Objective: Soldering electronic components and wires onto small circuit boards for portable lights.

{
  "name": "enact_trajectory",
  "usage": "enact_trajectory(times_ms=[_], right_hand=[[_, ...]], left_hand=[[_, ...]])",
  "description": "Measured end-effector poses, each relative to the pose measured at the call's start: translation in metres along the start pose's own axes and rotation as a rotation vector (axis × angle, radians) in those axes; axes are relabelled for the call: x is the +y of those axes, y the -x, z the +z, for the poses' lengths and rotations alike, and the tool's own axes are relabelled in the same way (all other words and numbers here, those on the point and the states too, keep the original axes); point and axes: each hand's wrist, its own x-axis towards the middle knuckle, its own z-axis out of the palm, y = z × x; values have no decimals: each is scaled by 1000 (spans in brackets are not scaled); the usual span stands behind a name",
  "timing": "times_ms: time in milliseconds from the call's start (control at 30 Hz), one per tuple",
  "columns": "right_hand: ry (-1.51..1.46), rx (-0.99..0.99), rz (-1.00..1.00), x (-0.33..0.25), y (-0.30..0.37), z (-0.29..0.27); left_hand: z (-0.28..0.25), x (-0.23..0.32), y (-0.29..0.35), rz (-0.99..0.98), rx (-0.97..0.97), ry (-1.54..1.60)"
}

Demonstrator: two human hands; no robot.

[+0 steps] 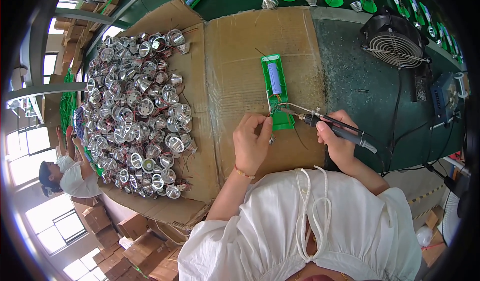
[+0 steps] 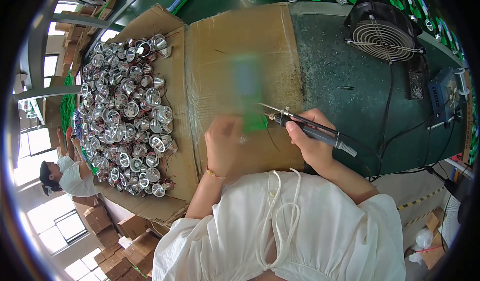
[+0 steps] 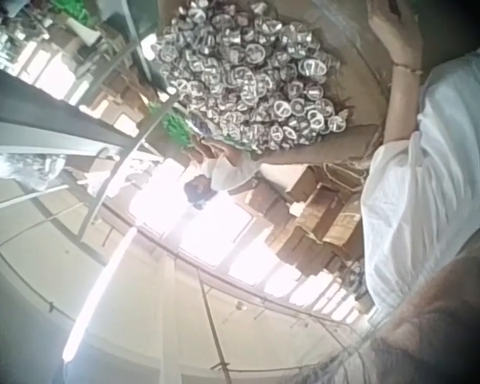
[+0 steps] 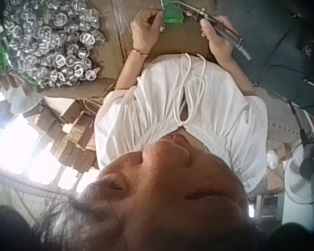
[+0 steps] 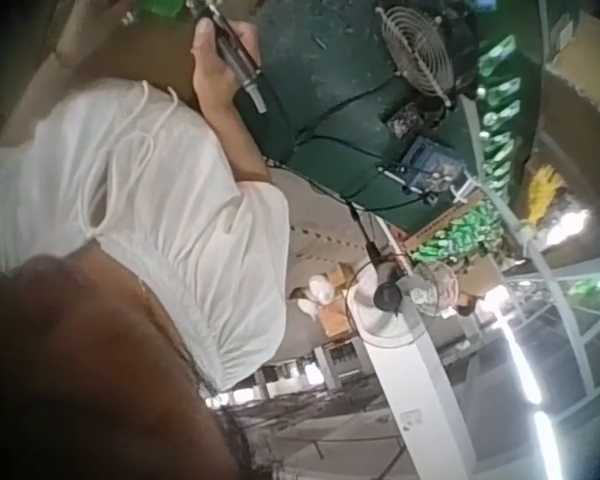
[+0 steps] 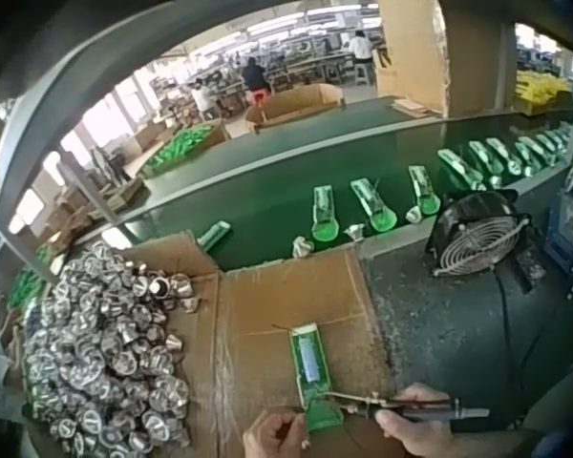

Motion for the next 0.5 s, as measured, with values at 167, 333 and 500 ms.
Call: enact_trajectory(times_ms=[167, 333, 500], right_hand=[[16, -19, -22, 3, -1, 0], [7, 14, -4, 1, 2, 0], [-15, 55, -5, -2, 5, -5]], left_hand=[[0, -2, 0, -2, -5, -14], [1, -1, 0, -12, -2, -3], [0, 0, 0, -17, -7, 12]])
